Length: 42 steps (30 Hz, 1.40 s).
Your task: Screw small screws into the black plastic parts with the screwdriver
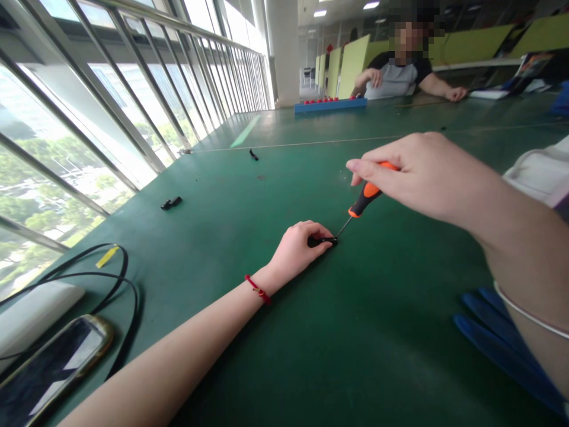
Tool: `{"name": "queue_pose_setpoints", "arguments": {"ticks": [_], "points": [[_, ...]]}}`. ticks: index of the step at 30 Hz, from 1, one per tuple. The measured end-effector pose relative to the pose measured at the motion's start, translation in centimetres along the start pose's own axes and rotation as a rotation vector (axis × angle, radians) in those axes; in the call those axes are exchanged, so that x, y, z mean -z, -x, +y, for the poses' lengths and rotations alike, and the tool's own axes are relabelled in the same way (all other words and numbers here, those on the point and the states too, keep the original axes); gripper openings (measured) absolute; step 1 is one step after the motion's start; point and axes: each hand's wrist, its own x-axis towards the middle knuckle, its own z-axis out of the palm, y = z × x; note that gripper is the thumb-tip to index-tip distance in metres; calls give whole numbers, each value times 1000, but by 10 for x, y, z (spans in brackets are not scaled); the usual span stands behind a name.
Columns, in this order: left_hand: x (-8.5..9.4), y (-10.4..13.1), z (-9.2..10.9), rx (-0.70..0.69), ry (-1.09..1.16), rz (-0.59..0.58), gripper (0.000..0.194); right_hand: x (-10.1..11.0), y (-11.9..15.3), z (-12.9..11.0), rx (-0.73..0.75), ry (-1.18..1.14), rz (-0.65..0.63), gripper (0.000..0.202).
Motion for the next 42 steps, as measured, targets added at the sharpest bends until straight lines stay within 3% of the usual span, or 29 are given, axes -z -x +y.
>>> {"name": "queue_pose_setpoints", "arguments": {"ticks": [1,2,4,6,9,12,14,17,20,23,27,30,33,37,39,42], "points": [[0,0,0,-5,-5,-1,13,1,0,-2,-78,98,-157,18],[0,0,0,-10,-9,-4,14,3,-1,-5,-152,149,-192,6],[0,0,1,-14,-12,-9,14,6,-1,-12,-209,196,-280,25],[1,0,1,-8,-5,-12,14,10,-1,-16,-231,218,-317,23],[1,-1,1,11,13,-10,13,12,0,-18,-270,270,-318,33],[1,-2,1,25,23,-15,14,10,0,-15,-271,253,-287,16],[1,-2,0,26,27,-18,14,9,0,-14,-255,236,-294,25],[1,-2,-1,26,34,-16,14,8,0,-16,-260,266,-305,19],[1,-2,-2,29,39,-17,15,9,0,-20,-282,302,-265,32],[1,-1,-2,29,47,-22,16,9,1,-22,-260,285,-274,17],[1,0,-2,35,84,-22,17,10,1,-23,-267,339,-281,22],[2,0,-2,43,99,-18,18,10,1,-23,-272,368,-279,39],[2,0,-2,50,106,-15,19,10,1,-22,-240,289,-277,17],[2,0,-2,55,114,-10,18,11,2,-22,-244,280,-312,21],[1,0,-2,54,123,-14,18,11,2,-21,-252,309,-304,32],[1,0,-3,50,122,-12,18,10,2,-21,-244,257,-287,14]]}}
